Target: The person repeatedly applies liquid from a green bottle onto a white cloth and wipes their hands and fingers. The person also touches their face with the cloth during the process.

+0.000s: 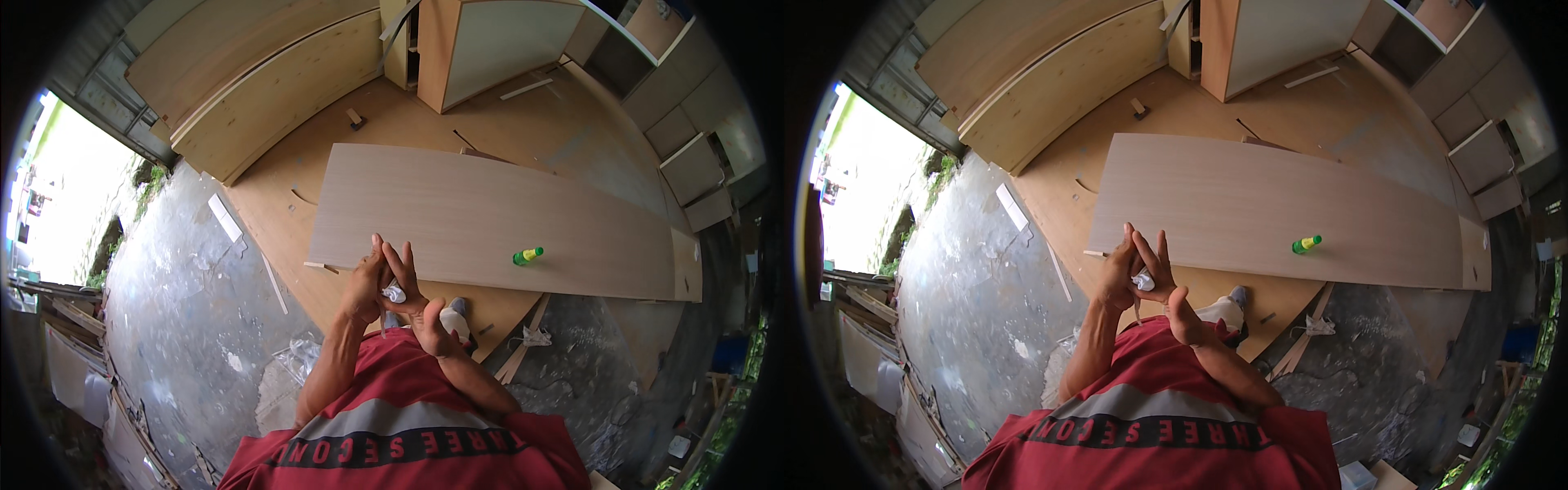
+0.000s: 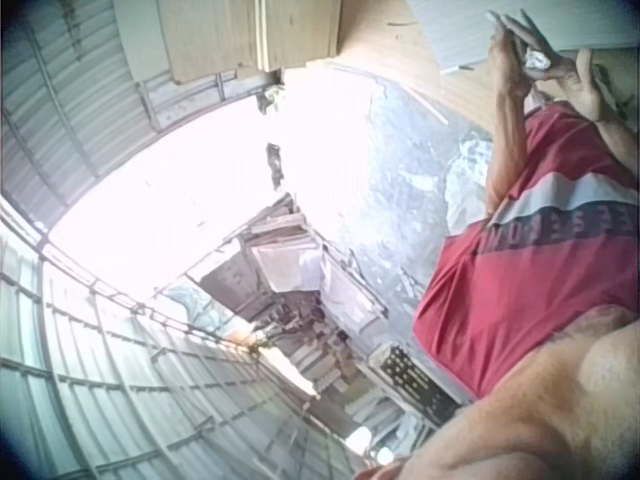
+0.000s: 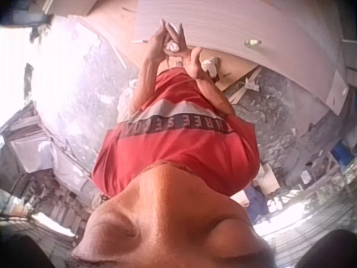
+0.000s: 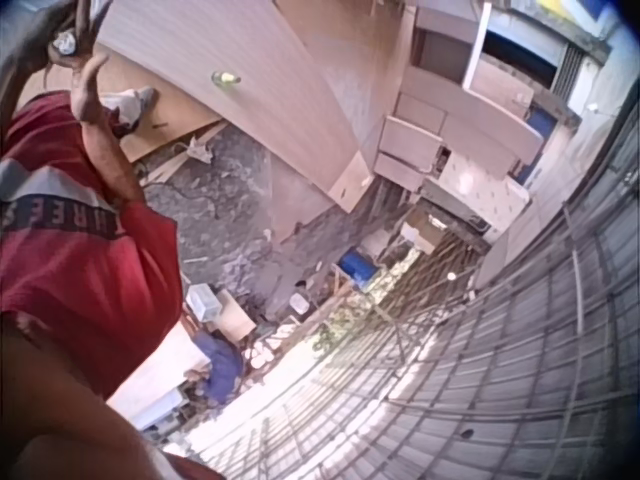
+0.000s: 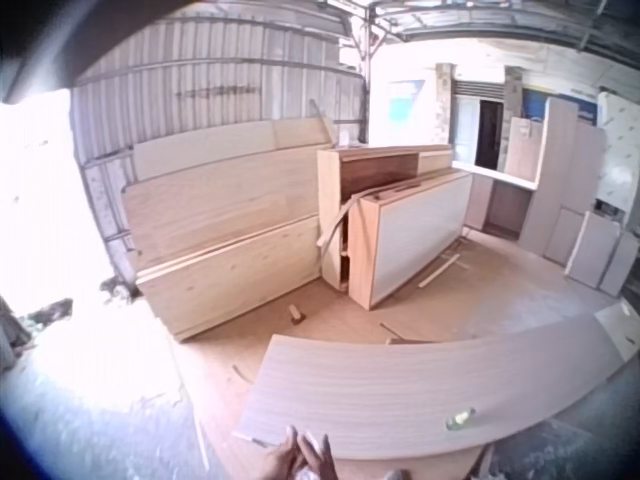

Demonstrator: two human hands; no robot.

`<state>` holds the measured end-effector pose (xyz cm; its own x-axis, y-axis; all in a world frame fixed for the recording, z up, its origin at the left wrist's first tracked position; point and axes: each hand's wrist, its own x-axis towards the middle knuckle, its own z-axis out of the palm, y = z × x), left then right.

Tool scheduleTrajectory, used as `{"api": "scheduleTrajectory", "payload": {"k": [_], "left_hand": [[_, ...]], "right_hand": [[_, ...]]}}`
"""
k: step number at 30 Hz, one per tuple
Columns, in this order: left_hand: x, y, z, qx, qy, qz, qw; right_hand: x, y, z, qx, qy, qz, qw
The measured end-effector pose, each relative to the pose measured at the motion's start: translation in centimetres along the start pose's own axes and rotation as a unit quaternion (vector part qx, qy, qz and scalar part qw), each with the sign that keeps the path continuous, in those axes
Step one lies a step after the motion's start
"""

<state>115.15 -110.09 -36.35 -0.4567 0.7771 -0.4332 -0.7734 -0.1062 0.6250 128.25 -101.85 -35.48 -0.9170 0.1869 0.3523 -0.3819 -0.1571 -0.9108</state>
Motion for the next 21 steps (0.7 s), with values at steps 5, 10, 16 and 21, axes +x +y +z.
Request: {"api": "scheduleTrajectory", "payload": {"k": [5, 10, 16, 21], "left_hand": [[-0.8, 1.9, -0.5, -0.056, 0.001, 0.058, 0.997], [-2.6, 1.2, 2.5, -0.070, 0.057, 0.142, 0.986], [-3.3, -1.2, 7.8, 0.099, 0.190, 0.265, 0.940], [-1.4, -1.2, 5.1, 0.252, 0.193, 0.298, 0.900]], "right_hand": [[0.7, -0.8, -1.3, 0.299, 0.044, 0.007, 0.953], [1.8, -2.5, -0.9, 0.283, 0.126, 0.035, 0.950], [1.6, 0.7, 0.1, -0.203, 0.107, 0.048, 0.972], [1.5, -0.3, 0.0, -0.238, 0.024, 0.021, 0.971]]}}
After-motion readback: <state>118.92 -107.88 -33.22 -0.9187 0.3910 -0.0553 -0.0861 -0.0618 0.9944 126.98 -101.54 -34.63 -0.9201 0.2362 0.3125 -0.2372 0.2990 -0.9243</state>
